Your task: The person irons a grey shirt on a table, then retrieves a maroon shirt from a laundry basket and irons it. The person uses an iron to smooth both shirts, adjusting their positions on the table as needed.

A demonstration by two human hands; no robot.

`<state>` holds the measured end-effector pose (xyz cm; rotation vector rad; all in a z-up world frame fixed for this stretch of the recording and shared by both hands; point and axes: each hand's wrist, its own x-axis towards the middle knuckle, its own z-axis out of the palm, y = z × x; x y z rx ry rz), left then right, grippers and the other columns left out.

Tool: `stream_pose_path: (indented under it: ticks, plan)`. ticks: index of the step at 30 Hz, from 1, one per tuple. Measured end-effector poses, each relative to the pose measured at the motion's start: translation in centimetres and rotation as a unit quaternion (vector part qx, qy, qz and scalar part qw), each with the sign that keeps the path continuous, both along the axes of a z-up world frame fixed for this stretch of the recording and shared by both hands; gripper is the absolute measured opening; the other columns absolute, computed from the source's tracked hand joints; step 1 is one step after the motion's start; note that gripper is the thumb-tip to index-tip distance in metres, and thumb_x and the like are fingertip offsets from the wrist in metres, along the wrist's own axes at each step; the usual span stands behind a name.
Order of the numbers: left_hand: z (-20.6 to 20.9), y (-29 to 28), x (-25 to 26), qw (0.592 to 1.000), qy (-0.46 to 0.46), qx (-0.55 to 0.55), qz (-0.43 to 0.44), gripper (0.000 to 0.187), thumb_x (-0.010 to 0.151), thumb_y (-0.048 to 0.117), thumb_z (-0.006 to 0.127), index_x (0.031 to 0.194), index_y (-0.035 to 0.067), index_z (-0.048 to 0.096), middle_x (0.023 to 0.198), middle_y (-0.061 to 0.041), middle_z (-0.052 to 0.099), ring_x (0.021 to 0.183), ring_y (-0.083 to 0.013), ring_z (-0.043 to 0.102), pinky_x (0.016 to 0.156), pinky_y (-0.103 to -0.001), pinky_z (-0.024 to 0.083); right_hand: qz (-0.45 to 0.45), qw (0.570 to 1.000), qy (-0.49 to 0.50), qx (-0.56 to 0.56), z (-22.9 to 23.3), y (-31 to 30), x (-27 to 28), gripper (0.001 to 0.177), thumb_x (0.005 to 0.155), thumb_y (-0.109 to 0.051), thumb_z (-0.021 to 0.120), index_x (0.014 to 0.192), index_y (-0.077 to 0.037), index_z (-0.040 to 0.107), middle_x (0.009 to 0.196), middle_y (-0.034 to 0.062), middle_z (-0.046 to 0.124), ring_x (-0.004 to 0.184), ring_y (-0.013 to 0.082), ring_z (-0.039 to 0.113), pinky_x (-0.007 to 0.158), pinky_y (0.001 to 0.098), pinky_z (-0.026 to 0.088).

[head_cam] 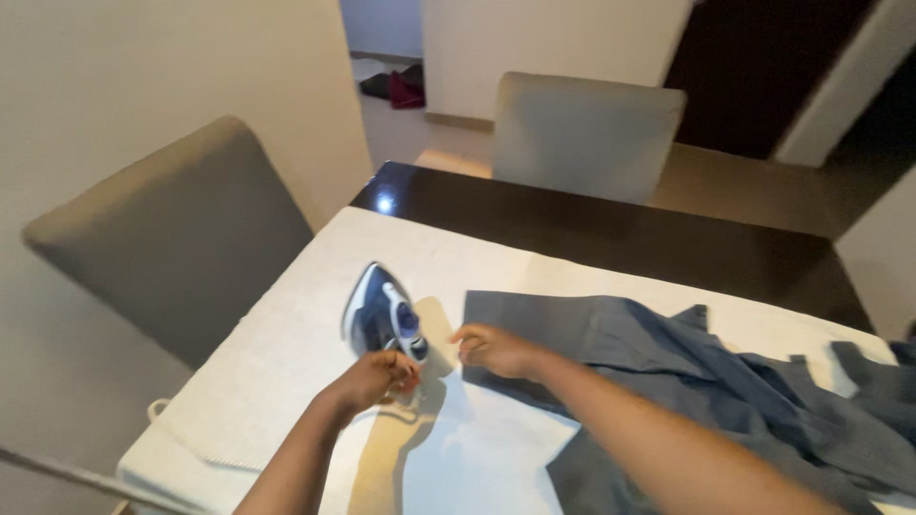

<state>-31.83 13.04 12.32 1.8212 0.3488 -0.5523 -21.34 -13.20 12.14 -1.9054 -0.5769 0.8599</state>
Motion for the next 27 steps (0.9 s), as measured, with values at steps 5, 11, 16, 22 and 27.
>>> stream_pose_path:
  ticks: [5, 11, 16, 22, 27]
  plan:
    - [-3.2, -7.1, 0.6, 0.994, 0.075, -0.036, -0.068, 0.033, 0.099, 0.033, 0.055, 0.123, 0.013, 0.065, 0.115, -0.006, 0.076, 0.102, -0.0201, 0.073, 0.086, -0.039, 0.055, -0.092, 0.879, -0.235, -0.404, 3.2, -17.6, -0.6, 0.043, 0.093, -0.035, 0.071, 0.134, -0.024, 0.061, 0.142, 0.0082, 0.056, 0.134, 0.028, 0.053, 0.111, 0.0461, 0.044]
    - [-13.3, -22.9, 2.7, 0.977, 0.088, -0.182, 0.064, 0.038, 0.1, 0.038, 0.057, 0.126, 0.012, 0.064, 0.104, -0.008, 0.072, 0.091, -0.0234, 0.069, 0.082, -0.039, 0.054, -0.263, 0.823, -0.236, -0.445, -1.3, -39.3, -2.8, 0.058, 0.081, -0.03, 0.083, 0.134, -0.026, 0.06, 0.14, 0.009, 0.052, 0.132, 0.0293, 0.049, 0.108, 0.046, 0.043]
    - [-16.4, -34.9, 5.3, 0.909, 0.061, -0.279, 0.303, 0.036, 0.093, 0.02, 0.073, 0.122, 0.008, 0.056, 0.095, -0.009, 0.06, 0.08, -0.026, 0.064, 0.07, -0.042, 0.056, -0.305, 0.938, -0.117, -0.119, -6.6, -48.9, -5.2, 0.04, 0.084, -0.021, 0.076, 0.121, -0.012, 0.066, 0.115, 0.006, 0.077, 0.108, 0.0218, 0.073, 0.095, 0.0353, 0.058]
    - [-9.2, -43.8, 7.7, 0.871, -0.232, -0.341, 0.266, 0.025, 0.085, 0.005, 0.079, 0.104, 0.004, 0.063, 0.082, -0.009, 0.06, 0.063, -0.0171, 0.054, 0.049, -0.031, 0.045, -0.25, 0.957, -0.146, -0.02, -2.4, -48.7, -10.1, 0.046, 0.091, -0.034, 0.075, 0.13, -0.012, 0.066, 0.126, 0.0103, 0.072, 0.119, 0.0228, 0.069, 0.102, 0.0355, 0.054]
    - [9.0, -53.8, 6.6, 0.89, -0.228, -0.36, 0.162, 0.022, 0.083, 0.004, 0.075, 0.1, 0.011, 0.064, 0.076, -0.006, 0.062, 0.058, -0.0141, 0.057, 0.049, -0.029, 0.046, -0.329, 0.912, -0.244, -0.023, 7.4, -44.3, -14.4, 0.084, 0.077, -0.037, 0.087, 0.146, -0.011, 0.045, 0.132, 0.013, 0.062, 0.122, 0.0262, 0.06, 0.101, 0.0384, 0.047]
